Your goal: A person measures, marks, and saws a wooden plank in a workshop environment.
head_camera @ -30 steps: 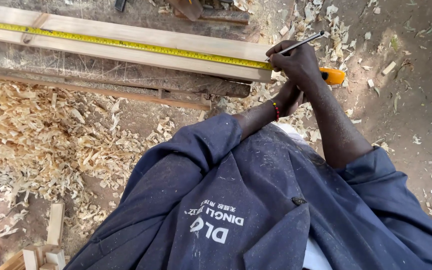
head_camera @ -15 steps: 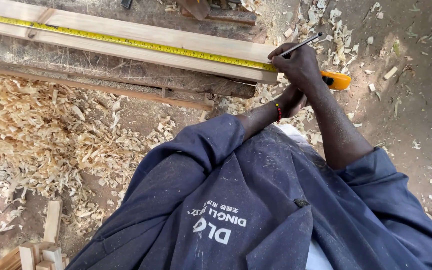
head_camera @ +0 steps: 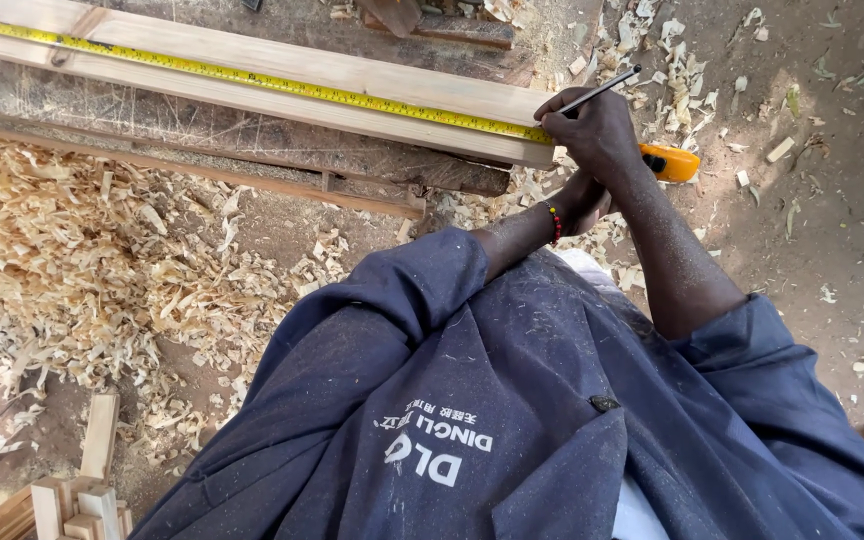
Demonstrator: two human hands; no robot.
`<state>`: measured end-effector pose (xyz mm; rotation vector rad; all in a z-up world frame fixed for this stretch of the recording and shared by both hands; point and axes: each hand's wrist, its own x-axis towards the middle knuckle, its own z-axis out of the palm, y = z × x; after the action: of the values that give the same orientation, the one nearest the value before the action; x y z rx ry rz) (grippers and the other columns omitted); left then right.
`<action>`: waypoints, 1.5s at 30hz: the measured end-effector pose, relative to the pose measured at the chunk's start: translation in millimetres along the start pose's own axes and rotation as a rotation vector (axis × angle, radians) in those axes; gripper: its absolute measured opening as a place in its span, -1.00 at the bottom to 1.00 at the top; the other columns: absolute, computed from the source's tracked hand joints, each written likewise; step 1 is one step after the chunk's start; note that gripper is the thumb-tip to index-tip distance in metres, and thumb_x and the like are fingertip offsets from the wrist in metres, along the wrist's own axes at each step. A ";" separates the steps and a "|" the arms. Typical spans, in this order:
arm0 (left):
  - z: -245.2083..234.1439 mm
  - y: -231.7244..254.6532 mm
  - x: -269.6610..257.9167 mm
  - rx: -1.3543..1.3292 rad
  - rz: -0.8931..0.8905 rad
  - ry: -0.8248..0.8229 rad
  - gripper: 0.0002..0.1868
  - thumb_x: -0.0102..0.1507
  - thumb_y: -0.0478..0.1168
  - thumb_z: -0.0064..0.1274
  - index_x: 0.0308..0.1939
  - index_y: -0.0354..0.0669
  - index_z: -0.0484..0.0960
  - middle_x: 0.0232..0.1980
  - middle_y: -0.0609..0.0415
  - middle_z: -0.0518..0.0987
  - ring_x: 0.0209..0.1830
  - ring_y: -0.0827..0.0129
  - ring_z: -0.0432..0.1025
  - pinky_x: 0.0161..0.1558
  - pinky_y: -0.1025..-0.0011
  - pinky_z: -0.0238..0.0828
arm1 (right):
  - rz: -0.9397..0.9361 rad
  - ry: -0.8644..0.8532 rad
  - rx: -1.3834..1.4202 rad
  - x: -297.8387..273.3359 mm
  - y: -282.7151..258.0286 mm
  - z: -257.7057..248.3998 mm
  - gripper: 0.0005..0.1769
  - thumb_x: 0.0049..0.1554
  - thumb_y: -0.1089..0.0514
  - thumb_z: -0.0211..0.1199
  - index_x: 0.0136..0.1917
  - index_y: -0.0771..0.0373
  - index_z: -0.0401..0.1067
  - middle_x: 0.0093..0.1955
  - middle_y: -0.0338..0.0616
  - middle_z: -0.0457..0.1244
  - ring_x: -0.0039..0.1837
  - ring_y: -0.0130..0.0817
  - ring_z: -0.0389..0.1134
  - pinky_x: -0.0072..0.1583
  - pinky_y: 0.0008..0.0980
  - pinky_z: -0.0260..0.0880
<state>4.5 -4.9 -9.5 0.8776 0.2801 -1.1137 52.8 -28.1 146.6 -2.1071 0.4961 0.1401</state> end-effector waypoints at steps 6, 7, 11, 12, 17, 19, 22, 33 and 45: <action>-8.1 6.6 -12.6 -0.014 -0.001 -0.166 -0.81 0.37 -0.16 -0.22 -0.21 0.02 0.53 -0.18 -0.04 0.66 -0.25 0.17 0.51 -0.13 0.15 0.51 | -0.118 0.223 0.441 -14.1 -10.0 -11.6 -0.89 0.21 0.32 0.21 -0.04 0.32 0.56 -0.22 -0.14 0.36 -0.26 -0.49 0.37 -0.17 -0.59 0.51; -13.2 21.7 -34.0 -0.021 0.005 -0.158 -0.81 0.37 -0.16 -0.22 -0.21 0.02 0.53 -0.18 -0.04 0.66 -0.25 0.17 0.51 -0.13 0.15 0.51 | -0.120 0.211 0.440 -17.2 -15.6 -18.8 -0.89 0.21 0.32 0.21 -0.04 0.32 0.56 -0.22 -0.14 0.36 -0.26 -0.49 0.37 -0.17 -0.59 0.51; -17.2 103.8 -148.0 -0.069 -0.008 -0.138 -0.42 0.29 0.13 0.07 0.21 -0.21 0.56 0.16 -0.19 0.61 0.12 0.04 0.53 0.12 0.18 0.54 | -0.157 0.236 0.687 -31.5 -37.0 -41.6 -0.89 0.23 0.28 0.19 -0.01 0.27 0.52 -0.19 -0.13 0.37 -0.21 -0.42 0.41 -0.13 -0.47 0.53; -15.4 133.3 -183.1 -0.007 0.006 0.014 -0.28 0.25 0.13 0.01 0.26 -0.43 0.49 0.28 -0.38 0.52 0.20 -0.10 0.49 0.13 0.17 0.56 | -0.152 0.237 0.780 -33.0 -44.6 -45.1 -0.89 0.22 0.26 0.20 -0.02 0.27 0.53 -0.25 -0.13 0.36 -0.23 -0.39 0.40 -0.14 -0.44 0.50; -137.0 193.5 -181.4 -0.271 0.494 0.153 -0.35 0.30 0.18 -0.08 0.10 -0.39 0.64 -0.04 -0.20 0.69 -0.10 0.13 0.60 -0.23 0.29 0.57 | -0.063 0.281 0.925 -37.2 -40.2 -22.2 -0.90 0.16 0.22 0.26 -0.05 0.26 0.52 -0.28 -0.08 0.31 -0.24 -0.30 0.39 -0.15 -0.40 0.48; -177.3 242.4 -185.6 -0.349 0.701 0.171 -0.32 0.29 0.14 -0.17 0.01 -0.50 0.69 -0.18 -0.21 0.72 -0.16 0.16 0.60 -0.23 0.41 0.50 | -0.028 0.290 0.943 -36.5 -43.2 -10.8 -0.87 0.16 0.21 0.27 -0.02 0.26 0.52 -0.28 -0.09 0.31 -0.22 -0.32 0.38 -0.15 -0.40 0.46; -229.9 302.4 -193.1 -0.668 0.905 0.299 -0.73 0.26 -0.14 -0.05 -0.08 -0.23 0.60 -0.04 -0.33 0.66 -0.24 0.04 0.51 -0.22 0.23 0.49 | 0.073 0.258 0.903 -38.4 -44.5 10.6 -0.92 0.15 0.24 0.24 -0.05 0.26 0.46 -0.20 -0.05 0.34 -0.22 -0.32 0.39 -0.15 -0.45 0.51; -282.2 421.4 -162.4 -0.264 0.823 0.929 -0.48 0.36 0.02 -0.16 -0.02 -0.37 0.72 -0.07 -0.10 0.67 -0.18 0.12 0.54 -0.20 0.19 0.52 | 0.054 0.255 0.917 -33.8 -70.5 57.3 -0.88 0.21 0.24 0.24 0.03 0.27 0.49 -0.15 -0.08 0.34 -0.17 -0.36 0.41 -0.11 -0.45 0.52; -293.4 473.3 -118.1 1.225 0.921 0.963 -0.51 0.25 -0.20 0.11 0.26 -0.08 0.42 0.13 -0.18 0.69 0.11 -0.32 0.46 0.11 -0.08 0.23 | 0.151 0.532 0.995 -91.8 -26.9 74.2 -0.89 0.20 0.21 0.25 0.02 0.21 0.48 -0.14 -0.14 0.34 -0.18 -0.39 0.37 -0.11 -0.47 0.45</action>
<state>425.9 363.1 95.7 2.3064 -0.0985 0.2157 -13.4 73.1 152.6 -1.1022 0.8243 -0.5040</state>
